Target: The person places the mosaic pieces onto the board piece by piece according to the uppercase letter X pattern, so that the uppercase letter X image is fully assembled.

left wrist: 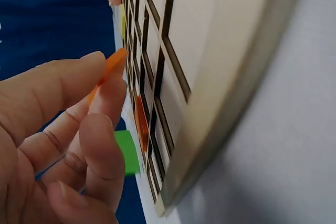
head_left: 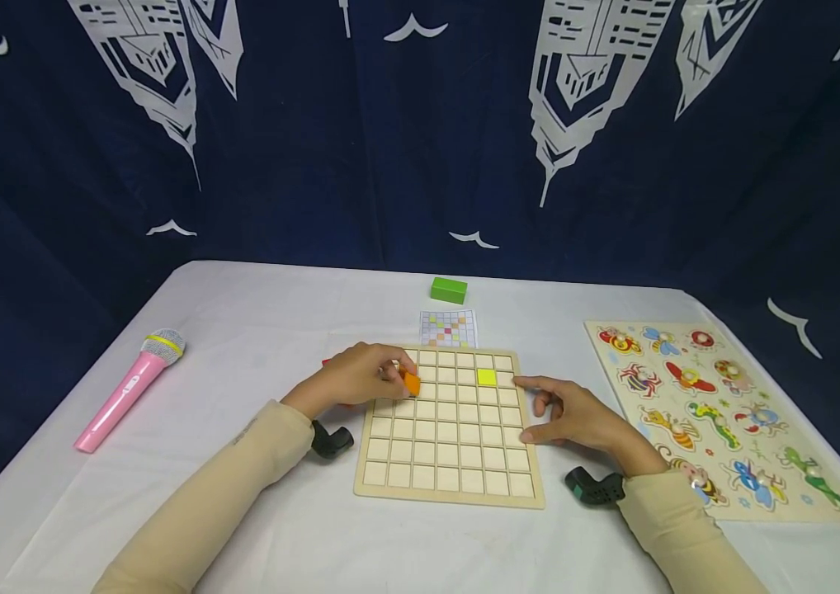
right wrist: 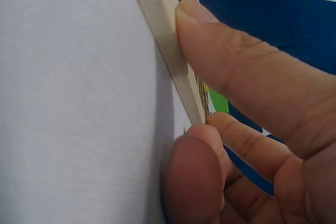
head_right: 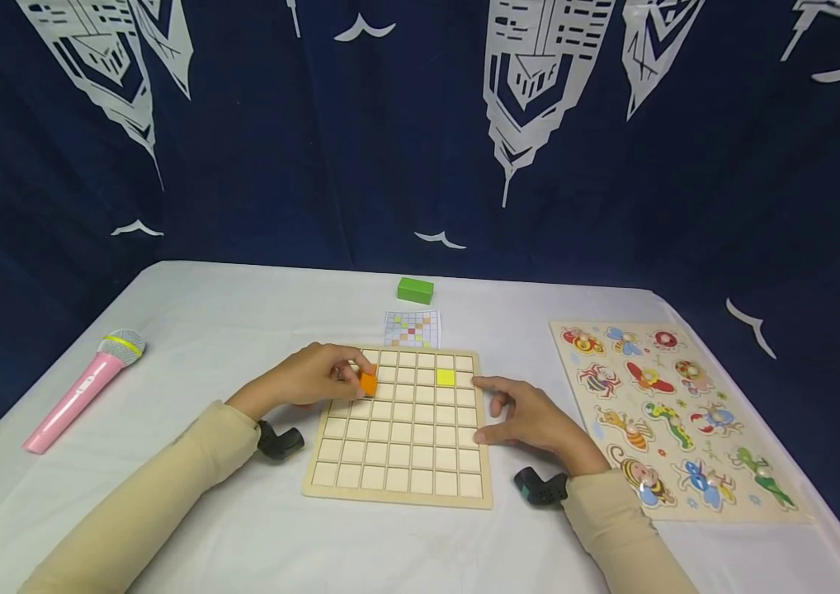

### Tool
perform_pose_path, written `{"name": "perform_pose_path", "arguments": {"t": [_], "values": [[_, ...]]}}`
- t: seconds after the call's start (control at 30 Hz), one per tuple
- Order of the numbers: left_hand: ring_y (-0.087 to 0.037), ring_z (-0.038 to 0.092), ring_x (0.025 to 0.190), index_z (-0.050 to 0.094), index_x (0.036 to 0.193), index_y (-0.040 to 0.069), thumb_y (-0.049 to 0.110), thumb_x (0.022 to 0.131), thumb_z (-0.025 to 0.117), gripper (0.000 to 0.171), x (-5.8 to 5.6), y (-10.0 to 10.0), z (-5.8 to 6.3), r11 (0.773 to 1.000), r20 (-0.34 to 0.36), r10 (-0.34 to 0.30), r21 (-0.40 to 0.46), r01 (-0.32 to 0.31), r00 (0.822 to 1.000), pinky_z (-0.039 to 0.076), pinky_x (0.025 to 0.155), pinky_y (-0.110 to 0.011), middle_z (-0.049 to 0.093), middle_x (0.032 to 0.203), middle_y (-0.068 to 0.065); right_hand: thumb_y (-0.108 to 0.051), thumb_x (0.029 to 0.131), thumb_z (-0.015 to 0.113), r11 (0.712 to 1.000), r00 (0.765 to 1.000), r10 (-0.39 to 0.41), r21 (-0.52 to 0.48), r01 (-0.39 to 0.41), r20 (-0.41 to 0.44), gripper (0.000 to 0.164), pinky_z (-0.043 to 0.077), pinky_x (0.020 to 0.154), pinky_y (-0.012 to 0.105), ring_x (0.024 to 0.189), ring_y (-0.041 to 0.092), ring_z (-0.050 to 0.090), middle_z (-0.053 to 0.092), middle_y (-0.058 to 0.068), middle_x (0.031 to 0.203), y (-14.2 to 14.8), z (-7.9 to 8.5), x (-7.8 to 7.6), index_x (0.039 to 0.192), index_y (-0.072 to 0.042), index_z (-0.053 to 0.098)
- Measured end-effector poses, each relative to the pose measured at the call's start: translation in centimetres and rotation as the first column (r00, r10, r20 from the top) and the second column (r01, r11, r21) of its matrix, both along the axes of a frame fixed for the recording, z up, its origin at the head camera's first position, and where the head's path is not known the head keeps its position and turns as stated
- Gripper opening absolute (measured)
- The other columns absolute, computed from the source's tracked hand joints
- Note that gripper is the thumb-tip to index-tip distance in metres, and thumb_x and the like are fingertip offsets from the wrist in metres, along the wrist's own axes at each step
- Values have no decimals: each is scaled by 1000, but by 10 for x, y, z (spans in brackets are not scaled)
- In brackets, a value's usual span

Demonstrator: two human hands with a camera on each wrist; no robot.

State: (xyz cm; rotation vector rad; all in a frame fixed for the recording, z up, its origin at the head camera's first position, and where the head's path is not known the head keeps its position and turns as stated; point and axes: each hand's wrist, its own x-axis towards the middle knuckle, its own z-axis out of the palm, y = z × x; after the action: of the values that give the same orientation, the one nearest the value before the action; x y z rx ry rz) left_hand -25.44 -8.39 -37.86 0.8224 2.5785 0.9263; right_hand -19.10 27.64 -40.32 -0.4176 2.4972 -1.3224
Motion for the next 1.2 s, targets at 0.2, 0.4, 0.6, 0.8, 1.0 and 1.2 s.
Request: {"name": "perform_pose_path", "arguments": {"t": [0.2, 0.4, 0.6, 0.8, 1.0, 1.2], "values": [[-14, 62, 81, 77, 119, 18, 19, 93, 82, 27, -1, 11, 2, 995, -11, 16, -98, -17, 1000, 47, 65, -30, 73, 92, 10, -8, 82, 95, 1000, 1000, 3, 6, -3, -5, 86, 47, 55, 25, 66, 13, 46, 54, 8, 98, 0, -1, -1, 153, 11, 50], [-13, 63, 85, 77, 119, 20, 20, 93, 83, 26, -1, 19, 3, 988, -32, 18, -153, -22, 999, 48, 75, -34, 71, 90, 12, -7, 82, 95, 1000, 1000, 9, 1, -9, -11, 86, 47, 54, 25, 66, 12, 46, 54, 8, 98, 0, -1, -1, 153, 12, 49], [-12, 60, 85, 77, 117, 21, 21, 94, 83, 24, -2, 24, 2, 985, -29, 17, -170, -22, 999, 45, 79, -35, 67, 88, 11, -6, 82, 95, 1000, 1000, 5, 1, -5, -13, 86, 45, 55, 25, 66, 12, 46, 55, 8, 98, -1, -1, -1, 153, 12, 49], [-11, 59, 84, 76, 116, 20, 20, 93, 82, 23, -2, 26, 1, 984, -29, 0, -181, -5, 1000, 44, 78, -33, 65, 89, 10, -7, 81, 95, 1000, 1000, 1, 6, 0, -8, 86, 46, 54, 25, 66, 12, 46, 54, 8, 98, -1, -1, 0, 153, 11, 50], [-10, 59, 85, 76, 114, 21, 20, 93, 82, 22, -2, 28, 1, 982, -26, -4, -191, -1, 1000, 45, 80, -34, 66, 89, 11, -7, 82, 95, 1000, 1000, 4, -3, -4, -3, 86, 48, 54, 26, 65, 12, 46, 54, 8, 98, 1, -1, -1, 153, 11, 50], [-10, 60, 85, 75, 115, 21, 20, 93, 83, 23, -2, 29, 1, 979, -35, 1, -202, -8, 999, 46, 80, -35, 67, 89, 11, -7, 82, 94, 1000, 1000, 10, -8, -10, -11, 86, 48, 54, 26, 65, 11, 46, 54, 8, 98, 1, -2, -1, 153, 11, 49]]}}
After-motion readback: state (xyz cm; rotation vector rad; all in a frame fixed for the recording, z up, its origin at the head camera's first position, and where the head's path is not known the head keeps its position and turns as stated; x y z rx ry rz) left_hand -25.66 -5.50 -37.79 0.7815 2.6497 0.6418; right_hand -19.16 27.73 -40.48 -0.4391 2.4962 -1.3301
